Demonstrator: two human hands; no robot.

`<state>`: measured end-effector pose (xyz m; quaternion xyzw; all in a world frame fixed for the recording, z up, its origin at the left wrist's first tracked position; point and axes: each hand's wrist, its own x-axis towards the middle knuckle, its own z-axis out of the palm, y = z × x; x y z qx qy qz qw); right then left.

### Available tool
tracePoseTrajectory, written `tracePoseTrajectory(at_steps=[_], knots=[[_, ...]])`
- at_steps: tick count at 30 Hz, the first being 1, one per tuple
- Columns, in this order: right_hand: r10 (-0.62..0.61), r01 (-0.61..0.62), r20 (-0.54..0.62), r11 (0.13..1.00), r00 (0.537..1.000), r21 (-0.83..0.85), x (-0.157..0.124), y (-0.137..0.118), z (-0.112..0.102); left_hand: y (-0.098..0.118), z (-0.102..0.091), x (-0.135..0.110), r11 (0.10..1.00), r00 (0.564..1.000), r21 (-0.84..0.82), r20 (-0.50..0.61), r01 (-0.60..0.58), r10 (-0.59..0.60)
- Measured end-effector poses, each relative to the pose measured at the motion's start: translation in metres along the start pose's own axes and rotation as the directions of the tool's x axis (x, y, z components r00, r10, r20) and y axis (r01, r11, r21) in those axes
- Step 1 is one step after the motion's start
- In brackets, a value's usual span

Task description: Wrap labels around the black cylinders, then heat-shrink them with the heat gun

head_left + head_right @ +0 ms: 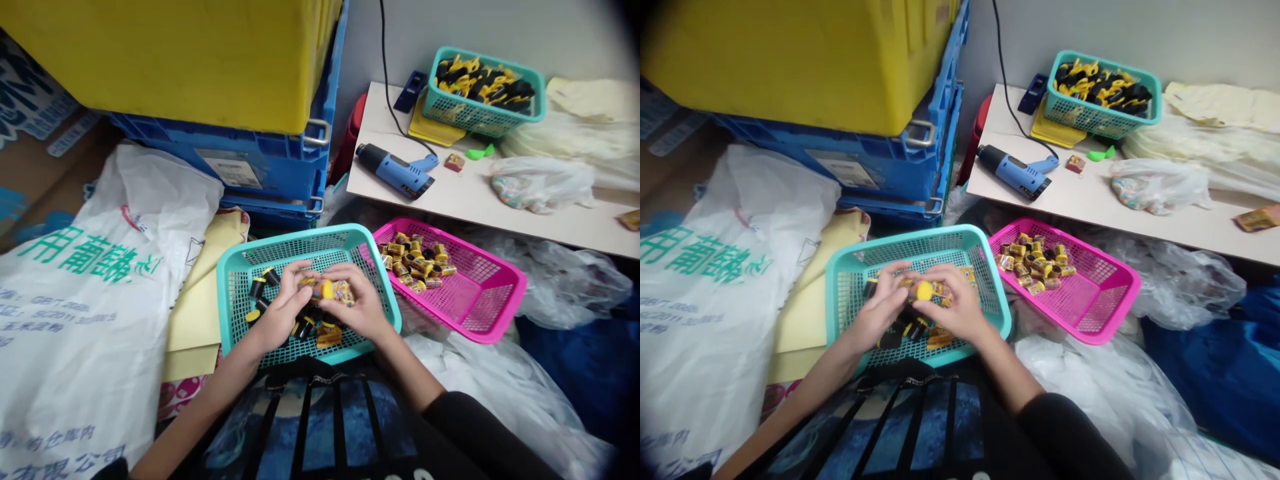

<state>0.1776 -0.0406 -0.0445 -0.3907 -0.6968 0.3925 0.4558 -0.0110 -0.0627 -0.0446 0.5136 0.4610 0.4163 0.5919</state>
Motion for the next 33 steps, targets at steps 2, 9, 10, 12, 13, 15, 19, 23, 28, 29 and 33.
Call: tracePoseTrajectory(at_steps=[2,9,10,12,13,15,19,23,28,29,33], knots=[[-0.055,0.007,-0.172,0.964,0.984,-0.266,-0.006,-0.007,-0.04,0.005,-0.009,0.004,0.992,0.999,0.123,0.01,-0.039,0.038],[0.282,-0.294,-0.162,0.527,0.946,-0.797,-0.006,0.025,-0.085,-0.006,-0.025,0.023,0.692,0.991,0.721,0.075,0.021,-0.108],[0.371,-0.239,-0.012,0.574,0.929,-0.784,0.0,0.032,-0.067,-0.012,-0.021,0.025,0.616,0.975,0.787,0.162,-0.035,-0.151],[0.552,-0.208,0.207,0.596,0.808,-0.776,0.014,0.045,-0.026,-0.024,-0.011,0.026,0.494,0.924,0.854,0.308,-0.165,-0.225],[0.575,-0.202,0.229,0.587,0.785,-0.784,0.021,0.051,-0.008,-0.029,-0.008,0.026,0.46,0.902,0.863,0.352,-0.208,-0.252],[0.595,-0.193,0.246,0.577,0.765,-0.793,0.03,0.062,0.017,-0.036,-0.005,0.025,0.444,0.886,0.865,0.377,-0.234,-0.268],[0.594,-0.193,0.253,0.584,0.764,-0.789,0.032,0.075,0.022,-0.043,-0.011,0.027,0.465,0.904,0.86,0.351,-0.209,-0.244],[0.604,-0.263,0.18,0.57,0.776,-0.779,0.024,0.08,0.013,-0.044,-0.013,0.032,0.538,0.911,0.826,0.339,-0.168,-0.236],[0.629,-0.385,0.146,0.625,0.764,-0.679,0.027,0.085,0.003,-0.039,-0.015,0.035,0.561,0.931,0.821,0.28,-0.104,-0.236],[0.627,-0.404,0.135,0.636,0.768,-0.657,0.027,0.085,0.001,-0.037,-0.016,0.035,0.57,0.95,0.818,0.229,-0.071,-0.211],[0.582,-0.51,0.045,0.744,0.812,-0.432,0.026,0.077,-0.006,-0.022,-0.017,0.035,0.751,0.989,0.654,-0.146,0.097,-0.001]])
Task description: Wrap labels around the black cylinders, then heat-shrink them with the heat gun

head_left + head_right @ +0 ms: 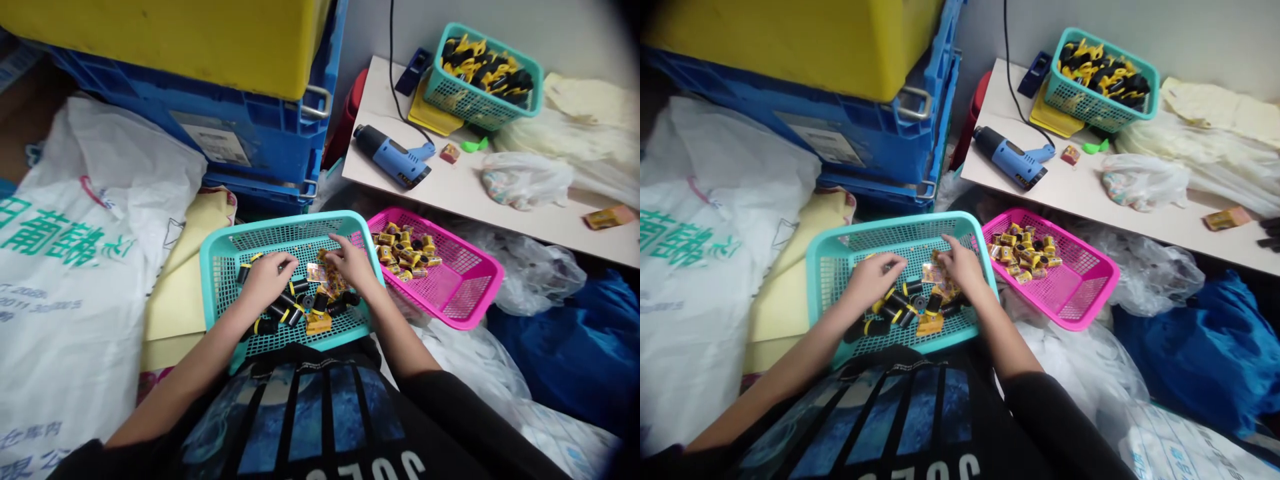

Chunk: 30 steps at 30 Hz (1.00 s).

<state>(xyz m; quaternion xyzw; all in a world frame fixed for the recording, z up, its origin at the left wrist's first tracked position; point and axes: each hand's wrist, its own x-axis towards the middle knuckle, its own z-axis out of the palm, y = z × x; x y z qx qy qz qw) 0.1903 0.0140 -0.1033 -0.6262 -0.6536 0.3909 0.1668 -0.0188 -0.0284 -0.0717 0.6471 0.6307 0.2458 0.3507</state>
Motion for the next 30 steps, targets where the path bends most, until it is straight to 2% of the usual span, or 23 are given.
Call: tracePoseTrajectory(at_steps=[1,3,6,8,11,15,17,18,20,22,23,25,28,30], knots=[[0.001,0.002,-0.024,0.992,1.0,0.124,-0.003,-0.003,-0.001,0.004,-0.002,0.0,0.995,0.995,-0.098,-0.086,0.034,-0.042],[0.016,-0.004,-0.028,0.922,0.999,0.387,-0.011,-0.011,-0.002,0.012,-0.003,-0.001,0.956,0.981,-0.284,-0.155,0.072,-0.12],[0.007,-0.021,0.025,0.773,1.0,0.634,-0.021,-0.026,0.002,0.021,0.0,0.0,0.821,0.981,-0.562,-0.082,0.099,-0.174],[-0.023,-0.002,0.027,0.72,0.999,0.694,-0.025,-0.035,0.006,0.024,0.003,0.0,0.688,0.983,-0.71,0.03,0.15,-0.184],[-0.085,0.059,0.002,0.7,0.996,0.711,-0.025,-0.044,0.009,0.024,0.002,-0.002,0.512,0.961,-0.817,0.178,0.264,-0.21],[-0.227,0.151,0.03,0.735,0.973,0.661,-0.02,-0.044,0.012,0.018,-0.006,-0.005,0.403,0.954,-0.873,0.197,0.275,-0.226],[-0.235,0.164,0.055,0.81,0.97,0.563,-0.018,-0.04,0.018,0.013,-0.01,-0.006,0.41,0.96,-0.88,0.151,0.24,-0.237],[-0.241,0.179,0.079,0.87,0.967,0.46,-0.018,-0.038,0.022,0.01,-0.012,-0.007,0.437,0.962,-0.873,0.115,0.217,-0.248],[-0.296,0.268,0.214,0.952,0.931,0.148,-0.018,-0.036,0.033,0.005,-0.014,-0.008,0.525,0.961,-0.832,0.035,0.18,-0.273],[-0.317,0.385,0.389,0.916,0.865,-0.11,-0.021,-0.037,0.044,0.002,-0.015,-0.009,0.607,0.955,-0.777,-0.028,0.166,-0.296],[-0.31,0.421,0.45,0.891,0.838,-0.171,-0.022,-0.038,0.048,0.001,-0.016,-0.01,0.642,0.95,-0.749,-0.053,0.165,-0.307],[-0.29,0.428,0.476,0.879,0.83,-0.209,-0.023,-0.04,0.052,0.002,-0.016,-0.012,0.695,0.941,-0.699,-0.095,0.168,-0.324],[-0.271,0.392,0.431,0.893,0.861,-0.221,-0.023,-0.041,0.043,0.003,-0.017,-0.016,0.731,0.929,-0.663,-0.149,0.161,-0.34],[-0.271,0.33,0.33,0.933,0.904,-0.14,-0.023,-0.039,0.029,0.005,-0.018,-0.019,0.752,0.928,-0.648,-0.196,0.12,-0.317]])
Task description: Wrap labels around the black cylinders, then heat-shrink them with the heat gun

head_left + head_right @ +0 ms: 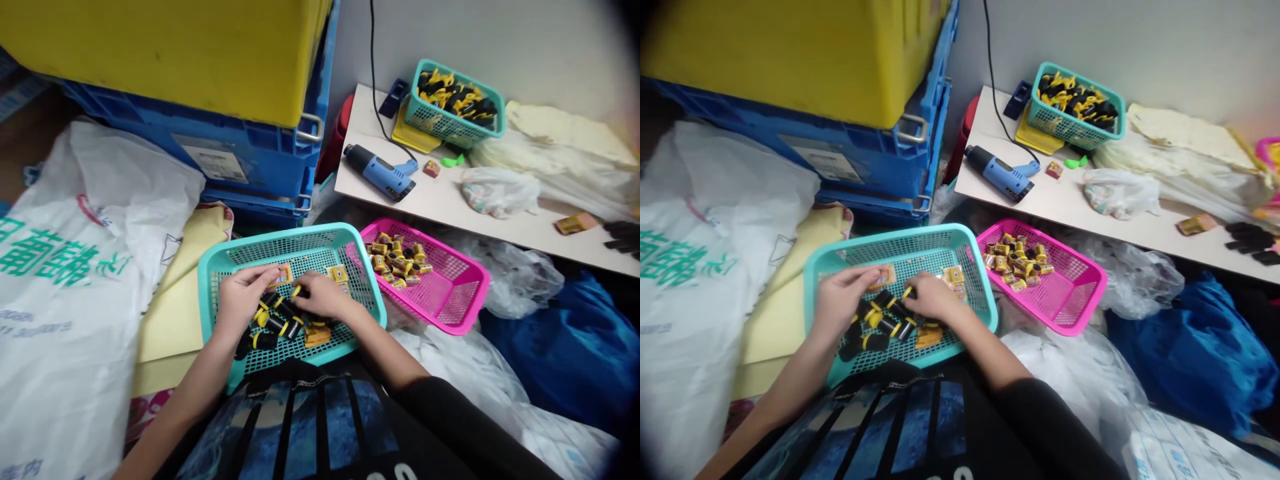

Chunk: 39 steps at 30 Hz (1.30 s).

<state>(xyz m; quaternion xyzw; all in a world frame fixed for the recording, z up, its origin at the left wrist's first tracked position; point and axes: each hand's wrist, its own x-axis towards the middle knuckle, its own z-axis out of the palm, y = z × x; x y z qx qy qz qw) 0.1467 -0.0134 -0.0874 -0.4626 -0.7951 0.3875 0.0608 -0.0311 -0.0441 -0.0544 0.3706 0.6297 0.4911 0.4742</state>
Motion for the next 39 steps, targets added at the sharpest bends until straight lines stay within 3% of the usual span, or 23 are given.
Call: tracePoseTrajectory(at_steps=[2,4,6,8,16,24,27,29,31,33,39], knots=[[0.058,-0.012,-0.14,0.951,0.988,0.309,-0.008,0.004,-0.014,0.001,-0.001,-0.002,0.998,0.998,0.014,0.0,-0.057,0.057],[0.132,0.065,-0.248,0.754,0.96,0.653,-0.017,0.006,-0.027,0.002,-0.001,-0.003,0.996,0.996,0.037,0.03,-0.08,0.079],[0.165,0.162,-0.298,0.553,0.94,0.817,-0.024,0.004,-0.035,0.003,-0.001,-0.004,0.996,0.995,0.055,0.07,-0.073,0.069],[0.164,0.199,-0.312,0.487,0.936,0.851,-0.027,-0.001,-0.04,0.005,0.001,-0.005,0.996,0.994,0.053,0.093,-0.069,0.064],[0.144,0.109,-0.218,0.536,0.965,0.837,-0.02,-0.007,-0.035,0.008,0.004,-0.01,0.997,0.993,0.005,0.086,-0.078,0.077],[0.133,0.122,-0.229,0.543,0.964,0.831,-0.017,-0.008,-0.017,0.009,0.005,-0.009,0.998,0.967,0.006,0.246,-0.063,0.06],[0.095,0.166,-0.233,0.453,0.968,0.876,-0.018,-0.015,-0.008,0.012,0.004,-0.011,0.998,0.95,-0.005,0.306,-0.064,0.062],[0.076,0.153,-0.185,0.315,0.98,0.937,-0.019,-0.021,-0.003,0.013,0.005,-0.013,0.997,0.952,-0.051,0.301,-0.052,0.065],[0.046,0.065,-0.072,0.144,0.996,0.987,-0.019,-0.027,0.002,0.012,0.006,-0.016,0.994,0.959,-0.1,0.275,-0.046,0.072],[0.034,-0.003,0.002,0.036,0.999,0.999,-0.018,-0.031,0.007,0.01,0.008,-0.018,0.992,0.966,-0.12,0.249,-0.036,0.065],[0.074,0.027,-0.032,0.058,0.997,0.998,-0.015,-0.032,0.013,0.003,0.013,-0.023,0.993,0.976,-0.119,0.218,-0.004,0.03]])
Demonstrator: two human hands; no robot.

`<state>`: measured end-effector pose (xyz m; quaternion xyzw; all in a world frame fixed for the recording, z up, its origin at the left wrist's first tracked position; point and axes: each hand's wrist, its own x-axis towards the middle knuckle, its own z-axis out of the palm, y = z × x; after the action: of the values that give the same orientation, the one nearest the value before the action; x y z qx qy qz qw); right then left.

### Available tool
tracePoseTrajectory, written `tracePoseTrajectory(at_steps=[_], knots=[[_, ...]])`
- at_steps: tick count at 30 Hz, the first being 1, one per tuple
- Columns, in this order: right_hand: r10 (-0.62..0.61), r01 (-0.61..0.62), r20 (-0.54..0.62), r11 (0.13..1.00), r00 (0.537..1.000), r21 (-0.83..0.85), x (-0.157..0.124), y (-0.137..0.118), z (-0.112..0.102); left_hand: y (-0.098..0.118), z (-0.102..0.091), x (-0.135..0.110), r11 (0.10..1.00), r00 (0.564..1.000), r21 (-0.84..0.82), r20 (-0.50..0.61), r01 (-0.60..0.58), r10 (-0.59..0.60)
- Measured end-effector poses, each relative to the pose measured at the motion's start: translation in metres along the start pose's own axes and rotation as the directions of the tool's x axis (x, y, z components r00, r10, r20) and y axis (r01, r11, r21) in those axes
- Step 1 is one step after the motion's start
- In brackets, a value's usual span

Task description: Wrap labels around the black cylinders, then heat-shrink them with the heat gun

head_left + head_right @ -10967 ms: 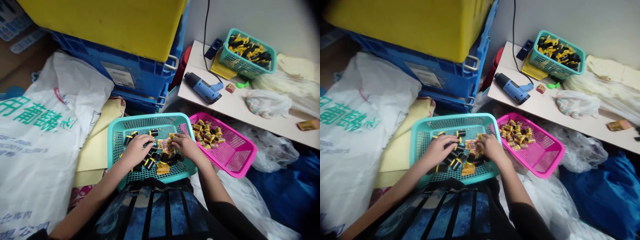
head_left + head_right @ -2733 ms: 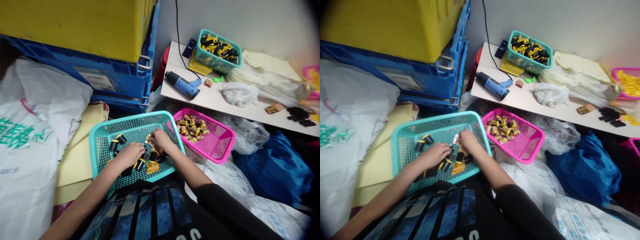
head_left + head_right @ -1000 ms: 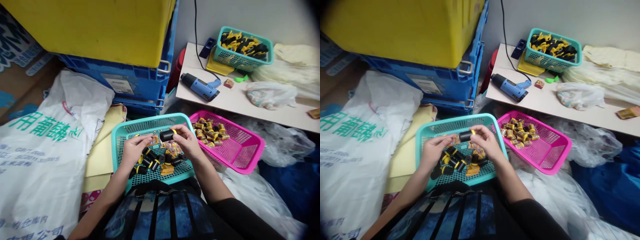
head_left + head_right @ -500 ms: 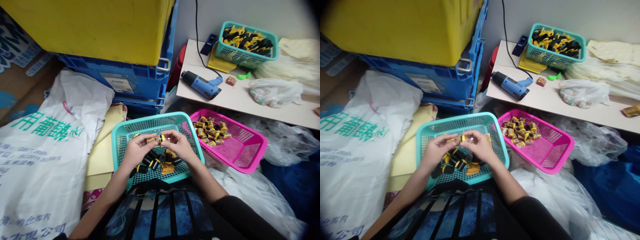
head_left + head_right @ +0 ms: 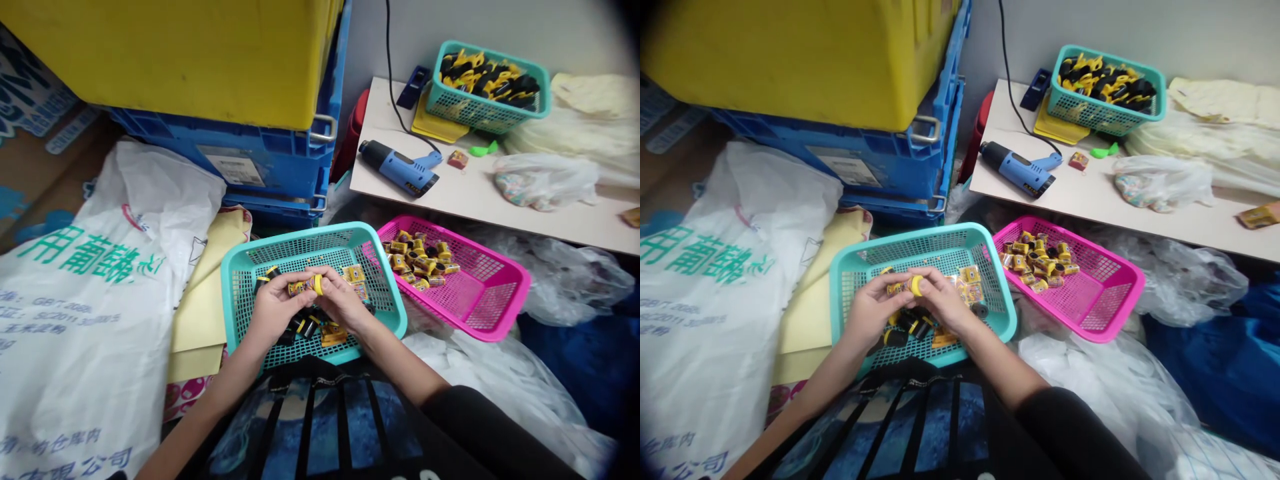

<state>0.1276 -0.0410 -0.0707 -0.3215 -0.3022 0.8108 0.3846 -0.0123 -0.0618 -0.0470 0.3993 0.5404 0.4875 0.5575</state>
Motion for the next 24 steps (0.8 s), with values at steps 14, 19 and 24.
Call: tracePoseTrajectory(at_steps=[14,19,24], knots=[[-0.044,0.051,0.137,0.997,0.99,-0.05,-0.01,-0.009,-0.011,0.009,-0.02,-0.005,0.989,0.974,-0.054,0.187,0.137,-0.125],[0.021,-0.025,0.243,1.0,0.97,0.013,-0.012,-0.012,-0.016,0.006,-0.02,-0.002,0.998,0.983,0.038,0.173,0.056,-0.062],[0.016,-0.03,0.232,0.998,0.973,0.056,-0.01,-0.009,-0.019,0.01,-0.018,-0.002,0.965,0.941,-0.214,0.33,0.151,-0.075]])
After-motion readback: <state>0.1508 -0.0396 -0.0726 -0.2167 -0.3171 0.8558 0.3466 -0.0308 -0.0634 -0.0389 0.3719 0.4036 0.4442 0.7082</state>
